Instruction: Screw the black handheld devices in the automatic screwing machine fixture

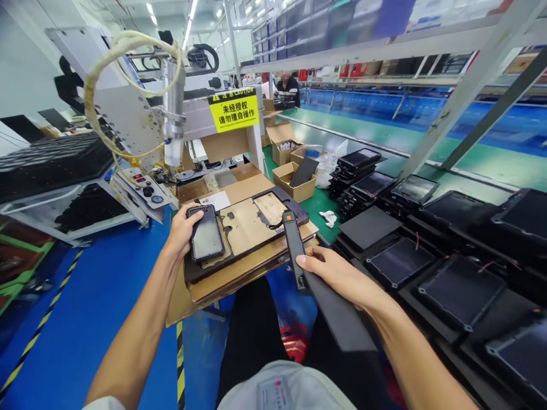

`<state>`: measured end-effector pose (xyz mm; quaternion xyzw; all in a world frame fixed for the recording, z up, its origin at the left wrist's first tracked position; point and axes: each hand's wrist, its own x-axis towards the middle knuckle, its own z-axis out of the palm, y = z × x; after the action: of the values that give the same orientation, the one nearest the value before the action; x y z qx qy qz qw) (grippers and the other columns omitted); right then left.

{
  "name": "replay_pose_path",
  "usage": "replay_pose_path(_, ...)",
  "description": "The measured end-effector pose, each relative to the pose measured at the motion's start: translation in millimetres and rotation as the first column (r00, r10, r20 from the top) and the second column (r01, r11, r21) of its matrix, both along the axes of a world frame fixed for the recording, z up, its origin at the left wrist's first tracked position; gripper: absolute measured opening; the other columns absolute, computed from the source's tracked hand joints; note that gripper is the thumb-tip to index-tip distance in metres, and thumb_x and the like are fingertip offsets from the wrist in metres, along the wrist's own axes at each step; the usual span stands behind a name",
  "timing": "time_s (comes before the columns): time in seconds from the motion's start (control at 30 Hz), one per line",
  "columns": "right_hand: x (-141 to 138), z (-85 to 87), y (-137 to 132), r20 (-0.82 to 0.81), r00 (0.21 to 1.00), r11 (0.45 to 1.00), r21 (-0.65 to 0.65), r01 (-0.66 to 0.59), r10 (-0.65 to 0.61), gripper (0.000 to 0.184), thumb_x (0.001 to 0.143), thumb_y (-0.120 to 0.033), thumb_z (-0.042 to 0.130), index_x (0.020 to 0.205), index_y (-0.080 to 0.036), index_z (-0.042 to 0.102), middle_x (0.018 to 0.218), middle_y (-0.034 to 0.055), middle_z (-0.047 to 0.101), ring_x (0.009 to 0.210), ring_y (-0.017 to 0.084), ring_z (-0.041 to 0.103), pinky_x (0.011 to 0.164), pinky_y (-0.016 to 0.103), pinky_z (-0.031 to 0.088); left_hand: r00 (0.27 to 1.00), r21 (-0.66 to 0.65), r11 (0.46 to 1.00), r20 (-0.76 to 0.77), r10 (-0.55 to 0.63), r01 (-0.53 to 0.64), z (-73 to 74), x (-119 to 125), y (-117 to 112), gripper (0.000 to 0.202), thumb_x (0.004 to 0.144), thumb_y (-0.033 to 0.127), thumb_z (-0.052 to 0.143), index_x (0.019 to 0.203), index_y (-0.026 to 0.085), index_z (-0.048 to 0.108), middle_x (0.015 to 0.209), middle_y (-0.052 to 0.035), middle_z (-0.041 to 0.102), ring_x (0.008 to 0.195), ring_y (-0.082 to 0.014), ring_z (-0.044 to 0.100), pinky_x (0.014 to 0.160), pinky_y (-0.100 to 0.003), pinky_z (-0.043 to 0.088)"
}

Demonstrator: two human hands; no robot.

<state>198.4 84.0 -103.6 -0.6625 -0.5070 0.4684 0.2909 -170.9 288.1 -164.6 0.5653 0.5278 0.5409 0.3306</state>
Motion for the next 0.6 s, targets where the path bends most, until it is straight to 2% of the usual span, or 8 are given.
replay_pose_path(0.1,10,-9.0,-8,0.006,0.999,0.998,-0.037,0.046,-0.046,0.054,0.077,-0.073,0.068,0.09,-0.02,0.073,0.092,0.0084,0.075,0.098,0.034,0.07,0.083,0.038,0.055,0.997,-0.055,0.998,0.061,-0.039,0.042,-4.5,1,-8,0.053,0.074,0.046,0.079,0.118,0.02,0.066,0.105,-0.0059,0.071,0.083,-0.0203,0.066,0.071,-0.03,0.055)
replay_pose_path(0.23,14,-17.1,-16,-0.01,0.997,0.996,-0.05,0.073,-0.074,0.054,0.077,-0.073,0.066,0.088,-0.021,0.072,0.092,0.0078,0.076,0.096,0.034,0.07,0.081,0.038,0.056,0.996,-0.064,0.995,0.057,-0.067,0.071,0.2,-5,-14,0.06,0.07,0.049,0.086,0.117,0.018,0.066,0.104,-0.0064,0.071,0.084,-0.0203,0.066,0.074,-0.032,0.055)
replay_pose_path(0.37,11,-19.1,-25,-0.041,0.99,0.99,-0.04,0.132,-0.133,0.05,0.077,-0.073,0.065,0.086,-0.024,0.072,0.093,0.0083,0.076,0.096,0.036,0.069,0.083,0.04,0.057,0.99,-0.059,0.991,-0.062,-0.127,0.123,9.2,-16,-12,0.057,0.064,0.047,0.091,0.109,0.018,0.072,0.108,-0.0092,0.074,0.092,-0.0242,0.068,0.082,-0.036,0.056)
replay_pose_path(0.47,9,-19.4,-31,-0.052,0.987,0.987,-0.052,0.152,-0.155,0.049,0.078,-0.072,0.062,0.085,-0.025,0.073,0.094,0.0086,0.077,0.097,0.037,0.07,0.084,0.041,0.058,0.968,-0.073,0.983,-0.177,-0.18,0.17,10.6,-18,-7,0.052,0.068,0.049,0.089,0.108,0.018,0.075,0.109,-0.0106,0.076,0.097,-0.0277,0.07,0.086,-0.039,0.055)
replay_pose_path(0.6,10,-23.3,-35,-0.034,0.987,0.986,-0.054,0.156,-0.158,0.055,0.077,-0.076,0.06,0.089,-0.024,0.074,0.098,0.0104,0.078,0.102,0.039,0.071,0.087,0.042,0.058,0.931,-0.059,0.983,-0.315,-0.186,0.176,8.0,-14,-6,0.047,0.074,0.048,0.084,0.109,0.018,0.074,0.113,-0.0113,0.077,0.107,-0.0311,0.069,0.101,-0.046,0.051)
